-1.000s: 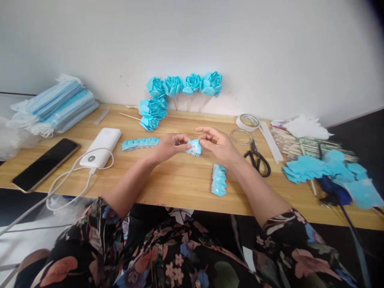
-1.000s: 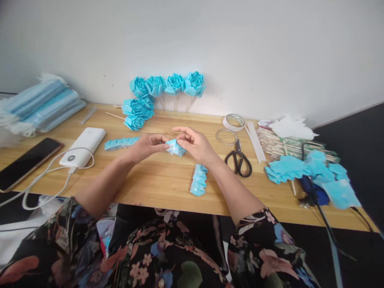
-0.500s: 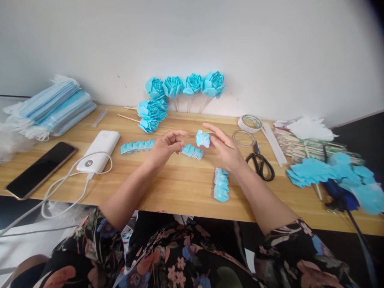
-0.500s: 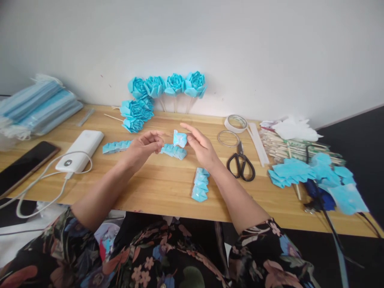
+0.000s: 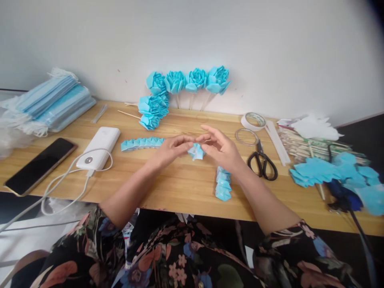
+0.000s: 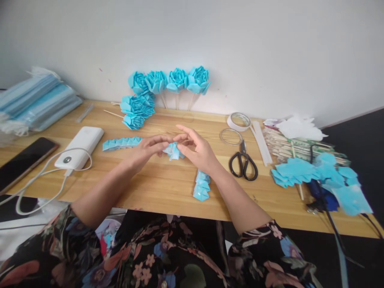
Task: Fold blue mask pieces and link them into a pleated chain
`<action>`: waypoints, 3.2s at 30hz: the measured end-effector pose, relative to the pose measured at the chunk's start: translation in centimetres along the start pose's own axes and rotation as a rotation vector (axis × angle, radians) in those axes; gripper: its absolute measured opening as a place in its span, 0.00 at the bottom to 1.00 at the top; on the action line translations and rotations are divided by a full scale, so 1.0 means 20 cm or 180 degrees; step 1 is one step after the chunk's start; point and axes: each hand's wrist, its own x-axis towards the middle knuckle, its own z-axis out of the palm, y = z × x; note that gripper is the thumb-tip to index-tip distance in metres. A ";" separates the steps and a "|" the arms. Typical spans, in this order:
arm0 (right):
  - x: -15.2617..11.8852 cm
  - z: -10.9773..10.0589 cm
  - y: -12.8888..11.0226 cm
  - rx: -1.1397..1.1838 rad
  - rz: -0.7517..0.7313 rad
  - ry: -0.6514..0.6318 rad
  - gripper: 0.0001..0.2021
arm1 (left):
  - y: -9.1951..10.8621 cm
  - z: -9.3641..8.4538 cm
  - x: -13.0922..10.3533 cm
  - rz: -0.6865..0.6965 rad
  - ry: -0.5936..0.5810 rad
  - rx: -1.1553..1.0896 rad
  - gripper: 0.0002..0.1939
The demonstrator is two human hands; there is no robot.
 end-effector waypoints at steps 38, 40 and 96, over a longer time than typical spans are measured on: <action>0.03 -0.02 -0.02 -0.0170 0.0331 0.0506 0.06 | -0.05 0.03 0.02 -0.0035 0.0433 -0.0357 0.13; 0.03 -0.02 -0.02 -0.0138 0.0337 0.0509 0.07 | -0.06 0.02 0.03 -0.0033 0.0461 -0.0421 0.13; 0.02 0.03 0.00 -0.2431 -0.1748 0.0587 0.08 | -0.06 0.04 0.02 -0.0277 0.0181 -0.0556 0.18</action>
